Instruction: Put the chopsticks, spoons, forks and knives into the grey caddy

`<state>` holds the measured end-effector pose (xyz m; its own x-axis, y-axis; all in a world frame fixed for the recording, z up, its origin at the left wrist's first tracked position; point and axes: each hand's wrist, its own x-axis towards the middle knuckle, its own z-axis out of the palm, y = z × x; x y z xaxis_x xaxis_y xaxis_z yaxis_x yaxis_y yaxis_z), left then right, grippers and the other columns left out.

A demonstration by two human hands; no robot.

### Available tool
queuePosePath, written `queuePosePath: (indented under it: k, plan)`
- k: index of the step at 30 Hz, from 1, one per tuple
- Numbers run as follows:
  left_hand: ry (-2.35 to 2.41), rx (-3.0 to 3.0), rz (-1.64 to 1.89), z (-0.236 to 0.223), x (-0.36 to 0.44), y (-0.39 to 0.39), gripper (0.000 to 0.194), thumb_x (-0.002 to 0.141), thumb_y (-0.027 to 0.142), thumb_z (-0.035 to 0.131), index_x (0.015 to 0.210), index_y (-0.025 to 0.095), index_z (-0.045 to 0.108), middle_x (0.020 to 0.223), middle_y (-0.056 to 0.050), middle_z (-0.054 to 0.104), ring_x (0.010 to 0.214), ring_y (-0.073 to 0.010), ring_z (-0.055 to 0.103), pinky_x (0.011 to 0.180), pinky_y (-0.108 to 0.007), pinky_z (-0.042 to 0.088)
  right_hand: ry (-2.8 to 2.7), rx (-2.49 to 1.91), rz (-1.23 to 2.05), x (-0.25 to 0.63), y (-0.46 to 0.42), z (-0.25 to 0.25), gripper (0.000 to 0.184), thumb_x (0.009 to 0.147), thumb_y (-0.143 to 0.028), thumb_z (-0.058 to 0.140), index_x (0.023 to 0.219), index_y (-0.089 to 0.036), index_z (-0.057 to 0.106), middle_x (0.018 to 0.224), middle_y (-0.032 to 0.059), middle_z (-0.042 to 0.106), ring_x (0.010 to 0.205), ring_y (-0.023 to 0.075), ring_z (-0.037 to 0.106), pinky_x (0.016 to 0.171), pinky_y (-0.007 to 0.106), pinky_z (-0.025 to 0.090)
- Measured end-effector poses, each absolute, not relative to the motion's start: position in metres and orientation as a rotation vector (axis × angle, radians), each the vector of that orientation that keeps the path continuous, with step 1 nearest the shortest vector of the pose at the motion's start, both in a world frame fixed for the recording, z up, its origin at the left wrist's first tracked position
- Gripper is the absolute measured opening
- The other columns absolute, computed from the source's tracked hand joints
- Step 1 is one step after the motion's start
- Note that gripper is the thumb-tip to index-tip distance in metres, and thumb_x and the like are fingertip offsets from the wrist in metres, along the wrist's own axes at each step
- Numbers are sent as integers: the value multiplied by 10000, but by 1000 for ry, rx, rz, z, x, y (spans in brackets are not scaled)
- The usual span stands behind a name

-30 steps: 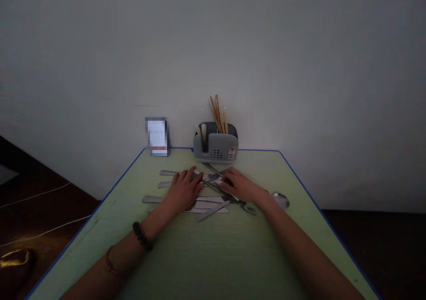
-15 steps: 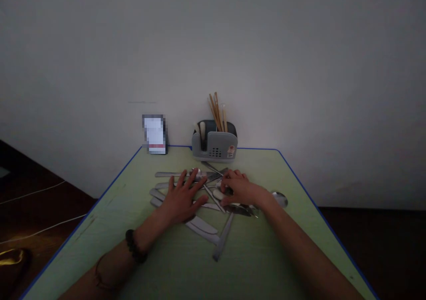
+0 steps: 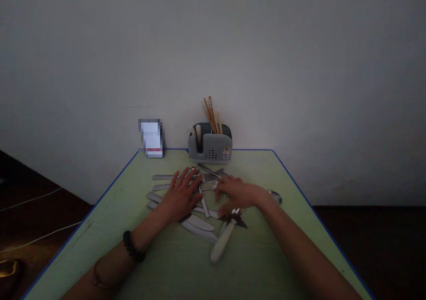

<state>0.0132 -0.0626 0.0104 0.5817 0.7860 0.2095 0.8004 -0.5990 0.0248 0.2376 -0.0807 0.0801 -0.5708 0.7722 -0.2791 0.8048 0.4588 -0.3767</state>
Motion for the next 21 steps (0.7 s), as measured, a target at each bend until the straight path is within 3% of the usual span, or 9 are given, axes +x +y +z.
queuePosePath:
  k: [3, 6, 9, 11, 13, 17, 21]
  plan:
    - [-1300, -2777, -438, 20, 17, -67, 409, 932, 361, 361, 1268, 168, 490, 1361, -138, 441, 1307, -288, 323, 1088, -480, 245, 2585, 1307, -780, 237, -81, 75, 433, 551, -378, 813, 935, -227, 681, 1122, 81, 566, 1095, 284, 488, 919, 376, 389]
    - [-1026, -2981, -480, 36, 23, -81, 314, 927, 333, 339, 974, 169, 603, 1055, -119, 582, 1014, -231, 508, 944, -393, 384, 2581, 1329, -818, 243, -77, 74, 378, 577, -260, 806, 925, -184, 678, 1042, 73, 606, 992, 234, 549, 824, 294, 435]
    - [-593, -3250, -266, 46, 35, -101, 348, 841, 522, 453, 794, 202, 581, 833, -66, 590, 812, -200, 517, 811, -356, 411, 2575, 1436, -950, 254, -72, 77, 263, 665, -182, 730, 917, -158, 659, 914, 37, 647, 842, 170, 588, 706, 239, 444]
    - [-505, -3292, -187, 46, 43, -111, 437, 736, 631, 528, 783, 199, 564, 792, -52, 586, 786, -208, 506, 774, -368, 403, 2559, 1515, -1038, 261, -69, 79, 210, 711, -174, 683, 916, -151, 643, 848, 21, 657, 769, 148, 594, 665, 232, 440]
    - [-518, -3284, -152, 43, 50, -117, 442, 686, 619, 580, 807, 194, 563, 799, -48, 592, 804, -220, 503, 767, -377, 394, 2541, 1557, -1122, 267, -67, 79, 184, 742, -185, 648, 922, -148, 632, 800, 10, 658, 719, 137, 596, 640, 234, 438]
    - [-589, -3264, -164, 37, 52, -116, 250, 722, 368, 594, 898, 192, 588, 844, -51, 609, 854, -220, 509, 794, -363, 386, 2523, 1581, -1205, 275, -65, 77, 193, 767, -238, 623, 935, -142, 626, 780, 13, 661, 703, 138, 596, 630, 240, 435]
    - [-767, -3326, -359, 35, 39, -101, 199, 821, 344, 525, 898, 179, 606, 857, -58, 614, 853, -197, 528, 771, -312, 410, 2553, 1577, -1157, 279, -65, 82, 226, 810, -318, 587, 943, -143, 640, 832, 30, 667, 747, 144, 585, 657, 242, 430]
